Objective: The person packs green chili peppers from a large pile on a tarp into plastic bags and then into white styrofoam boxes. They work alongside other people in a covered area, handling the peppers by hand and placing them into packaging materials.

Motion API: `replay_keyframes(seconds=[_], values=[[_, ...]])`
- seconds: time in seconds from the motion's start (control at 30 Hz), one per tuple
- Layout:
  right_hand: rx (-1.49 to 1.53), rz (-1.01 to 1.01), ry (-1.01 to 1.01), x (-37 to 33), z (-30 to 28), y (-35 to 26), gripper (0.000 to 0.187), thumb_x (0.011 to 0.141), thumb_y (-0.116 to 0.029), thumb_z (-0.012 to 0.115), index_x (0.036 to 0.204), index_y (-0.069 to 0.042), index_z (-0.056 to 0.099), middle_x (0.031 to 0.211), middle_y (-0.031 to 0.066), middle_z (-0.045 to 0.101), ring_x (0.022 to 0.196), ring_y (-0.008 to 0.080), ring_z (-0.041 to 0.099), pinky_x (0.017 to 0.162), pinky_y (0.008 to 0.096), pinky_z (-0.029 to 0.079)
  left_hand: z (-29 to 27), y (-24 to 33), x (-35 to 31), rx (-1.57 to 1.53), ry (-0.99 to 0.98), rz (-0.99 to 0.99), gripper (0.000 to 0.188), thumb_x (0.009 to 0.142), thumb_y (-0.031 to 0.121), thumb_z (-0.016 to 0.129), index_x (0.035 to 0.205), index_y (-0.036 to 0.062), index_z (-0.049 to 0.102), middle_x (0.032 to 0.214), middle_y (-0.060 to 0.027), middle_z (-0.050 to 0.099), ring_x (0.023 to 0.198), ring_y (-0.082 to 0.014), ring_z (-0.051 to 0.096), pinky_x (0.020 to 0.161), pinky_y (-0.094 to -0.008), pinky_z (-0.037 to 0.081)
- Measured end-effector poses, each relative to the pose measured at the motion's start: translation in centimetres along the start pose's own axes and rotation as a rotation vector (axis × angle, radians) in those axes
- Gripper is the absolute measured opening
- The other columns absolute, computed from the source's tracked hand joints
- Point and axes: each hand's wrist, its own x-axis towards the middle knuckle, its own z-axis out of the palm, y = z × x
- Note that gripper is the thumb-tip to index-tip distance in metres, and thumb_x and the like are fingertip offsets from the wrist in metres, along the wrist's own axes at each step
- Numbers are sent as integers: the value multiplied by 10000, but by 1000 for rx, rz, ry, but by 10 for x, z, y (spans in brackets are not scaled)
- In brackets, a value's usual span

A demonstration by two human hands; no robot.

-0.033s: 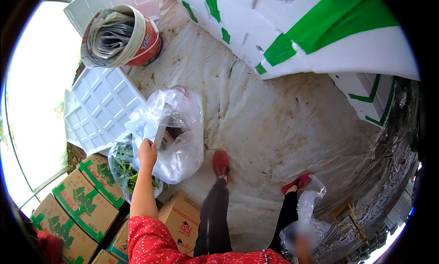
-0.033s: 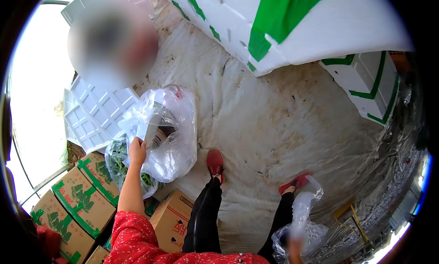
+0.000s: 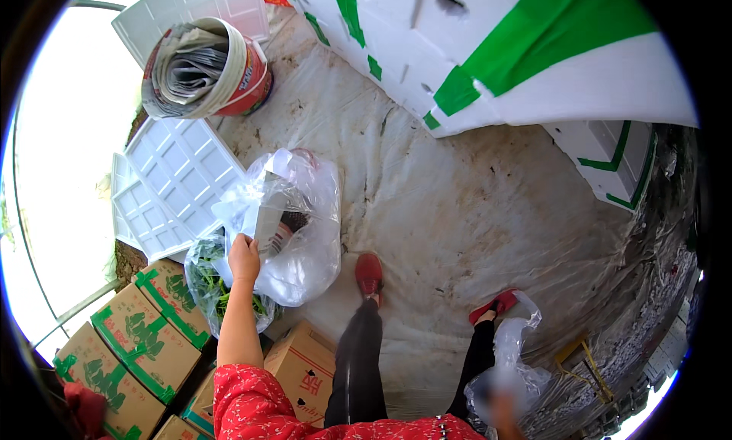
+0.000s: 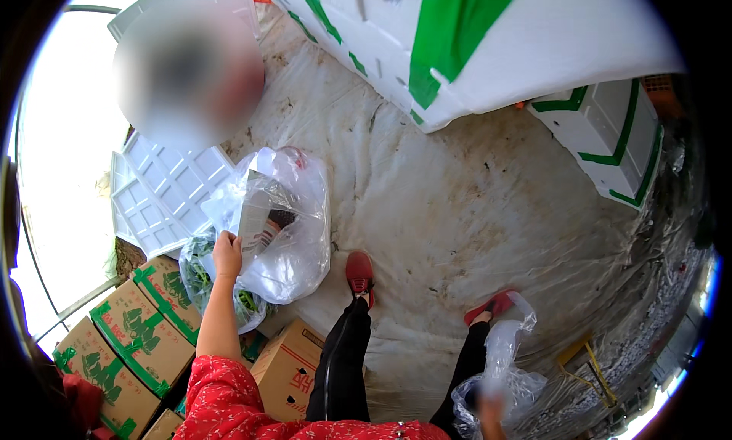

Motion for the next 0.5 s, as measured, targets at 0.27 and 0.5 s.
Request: replay_keyframes(seconds=[0.27, 0.5], values=[[901, 569, -238, 184, -180, -87, 449, 840, -229, 560, 1234, -18, 516, 1256, 220, 511, 1182, 386, 464, 998, 436, 372, -150, 116, -101, -388, 102, 187, 109, 827, 40, 588, 822, -11, 491, 1064, -198, 579, 758, -286, 563, 644, -360, 454], [1518, -29, -16, 270, -395, -152, 384, 838, -216, 661, 1120, 14, 540, 1013, 135, 597, 954, 216, 573, 859, 325, 445, -217, 317, -282, -886, -393, 407, 103, 836, 72, 620, 847, 8, 540, 1295, -179, 473, 1050, -257, 564, 816, -348, 489]])
